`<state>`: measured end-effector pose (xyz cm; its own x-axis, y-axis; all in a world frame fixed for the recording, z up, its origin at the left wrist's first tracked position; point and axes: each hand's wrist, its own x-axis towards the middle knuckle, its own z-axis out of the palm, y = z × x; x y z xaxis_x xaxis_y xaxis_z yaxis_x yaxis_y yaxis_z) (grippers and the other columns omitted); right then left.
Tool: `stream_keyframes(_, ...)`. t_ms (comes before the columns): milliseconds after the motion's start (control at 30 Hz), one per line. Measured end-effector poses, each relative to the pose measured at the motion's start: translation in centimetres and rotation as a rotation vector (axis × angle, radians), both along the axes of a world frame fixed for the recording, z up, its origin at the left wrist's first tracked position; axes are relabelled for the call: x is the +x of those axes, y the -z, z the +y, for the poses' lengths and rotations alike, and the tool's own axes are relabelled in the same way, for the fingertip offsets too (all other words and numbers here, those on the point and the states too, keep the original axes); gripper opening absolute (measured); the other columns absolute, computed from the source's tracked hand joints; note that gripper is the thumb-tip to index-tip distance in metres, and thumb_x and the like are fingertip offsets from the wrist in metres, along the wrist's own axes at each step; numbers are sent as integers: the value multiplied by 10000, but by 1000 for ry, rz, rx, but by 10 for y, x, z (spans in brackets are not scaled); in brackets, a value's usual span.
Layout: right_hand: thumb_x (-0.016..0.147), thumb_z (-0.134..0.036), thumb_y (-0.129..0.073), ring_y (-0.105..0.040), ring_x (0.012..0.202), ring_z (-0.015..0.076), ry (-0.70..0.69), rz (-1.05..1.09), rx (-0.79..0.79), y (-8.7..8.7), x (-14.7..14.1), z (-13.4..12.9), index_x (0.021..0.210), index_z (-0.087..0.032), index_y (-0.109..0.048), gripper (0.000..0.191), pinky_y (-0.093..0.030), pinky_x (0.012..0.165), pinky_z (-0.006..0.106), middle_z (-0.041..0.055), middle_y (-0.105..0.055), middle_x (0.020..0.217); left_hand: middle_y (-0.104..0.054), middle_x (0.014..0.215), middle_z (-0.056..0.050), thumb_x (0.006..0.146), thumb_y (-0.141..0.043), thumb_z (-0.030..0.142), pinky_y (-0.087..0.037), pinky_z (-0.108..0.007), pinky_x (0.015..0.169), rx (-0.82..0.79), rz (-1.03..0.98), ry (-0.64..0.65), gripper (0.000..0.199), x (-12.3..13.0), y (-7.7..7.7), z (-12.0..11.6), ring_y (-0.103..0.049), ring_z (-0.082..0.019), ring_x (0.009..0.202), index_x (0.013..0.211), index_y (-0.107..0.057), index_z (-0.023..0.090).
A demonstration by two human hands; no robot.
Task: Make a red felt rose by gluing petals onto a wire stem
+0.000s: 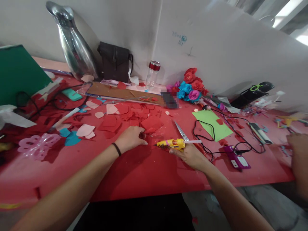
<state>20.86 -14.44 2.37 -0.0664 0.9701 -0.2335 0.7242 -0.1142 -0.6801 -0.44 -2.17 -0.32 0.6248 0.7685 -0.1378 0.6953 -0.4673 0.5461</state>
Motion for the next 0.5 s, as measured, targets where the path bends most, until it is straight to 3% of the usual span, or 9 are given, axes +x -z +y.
stream_keyframes(200, 849, -507, -492, -636, 841, 206, -5, -229, 100, 4, 12, -5, 912, -254, -657, 309, -463, 752, 295, 20, -685, 909, -607, 633, -8, 620, -670, 308, -338, -244, 545, -39, -55, 1, 150, -1, 4, 2, -556, -158, 614, 619, -589, 182)
stream_keyframes(300, 863, -515, -466, -616, 716, 198, 84, -464, 155, -2, 29, 3, 843, -226, -589, 315, -422, 619, 276, 27, -643, 815, -586, 590, 10, 600, -665, 281, -332, -232, 529, -54, -102, -11, 129, -1, 4, 2, -545, -146, 583, 586, -575, 189)
stream_keyframes(400, 883, -447, -464, -601, 750, 220, 175, -743, 208, -7, 50, 25, 962, -183, -521, 282, -371, 572, 276, 81, -610, 944, -579, 565, 18, 577, -662, 268, -336, -226, 524, -63, -135, -40, 124, -2, 2, 2, -546, -144, 570, 562, -566, 192)
stream_keyframes(500, 899, -283, -447, -589, 849, 233, 177, -892, 185, -4, 71, 55, 1054, -119, -478, 228, -382, 637, 284, 159, -547, 1102, -603, 575, 14, 593, -634, 278, -356, -230, 537, -84, -187, -63, 95, -4, 0, 3, -564, -151, 579, 591, -587, 195)
